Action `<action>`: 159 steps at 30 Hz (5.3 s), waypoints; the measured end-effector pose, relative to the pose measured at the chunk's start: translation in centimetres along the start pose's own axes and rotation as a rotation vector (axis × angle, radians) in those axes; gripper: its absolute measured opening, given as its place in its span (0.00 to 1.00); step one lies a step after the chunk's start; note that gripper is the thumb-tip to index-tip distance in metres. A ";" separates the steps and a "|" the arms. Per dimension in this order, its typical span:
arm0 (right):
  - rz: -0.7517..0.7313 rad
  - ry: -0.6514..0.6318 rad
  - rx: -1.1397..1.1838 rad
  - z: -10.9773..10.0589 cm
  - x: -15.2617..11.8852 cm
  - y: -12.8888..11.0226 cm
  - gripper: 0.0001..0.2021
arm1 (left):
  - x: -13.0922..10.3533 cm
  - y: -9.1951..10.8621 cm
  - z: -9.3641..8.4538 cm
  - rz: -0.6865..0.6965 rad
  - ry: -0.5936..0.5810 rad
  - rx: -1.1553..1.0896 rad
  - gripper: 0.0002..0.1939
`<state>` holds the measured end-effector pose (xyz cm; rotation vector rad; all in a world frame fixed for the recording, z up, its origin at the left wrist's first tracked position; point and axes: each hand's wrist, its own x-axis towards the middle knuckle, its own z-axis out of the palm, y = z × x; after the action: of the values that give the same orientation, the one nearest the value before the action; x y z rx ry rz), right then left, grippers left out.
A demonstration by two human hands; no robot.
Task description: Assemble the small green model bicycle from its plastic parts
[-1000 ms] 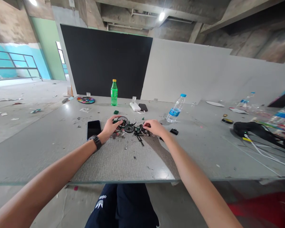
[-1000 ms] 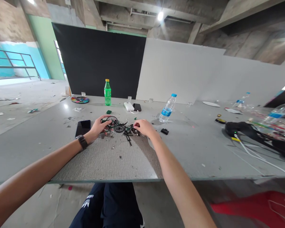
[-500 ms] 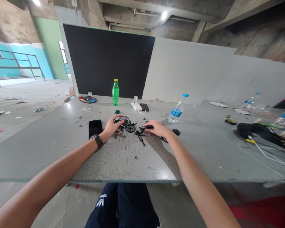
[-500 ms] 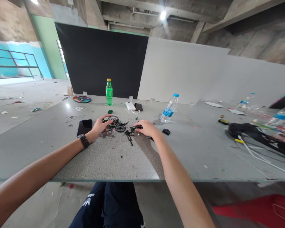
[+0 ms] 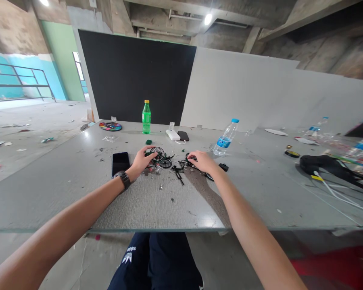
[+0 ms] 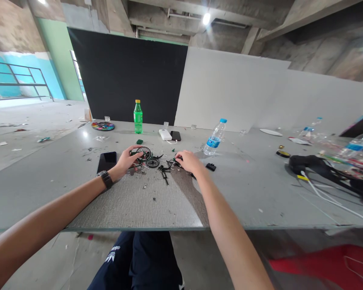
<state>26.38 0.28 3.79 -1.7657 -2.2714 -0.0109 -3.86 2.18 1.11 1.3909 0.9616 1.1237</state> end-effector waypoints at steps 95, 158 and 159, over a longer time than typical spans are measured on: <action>-0.436 0.210 0.443 0.6 -1.0 -9.2 0.08 | -0.5 1.9 -0.6 -0.175 -0.142 -0.327 0.23; -0.120 0.377 0.789 1.0 -1.6 -11.8 0.04 | -0.2 1.0 -0.4 0.057 -0.176 -0.288 0.31; -0.096 0.360 0.817 1.2 -1.5 -11.8 0.04 | -0.2 1.0 -0.4 0.059 -0.176 -0.295 0.31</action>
<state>15.27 -4.00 4.18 -1.1121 -1.7250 0.4697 -4.32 1.96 2.08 1.2586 0.6053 1.1165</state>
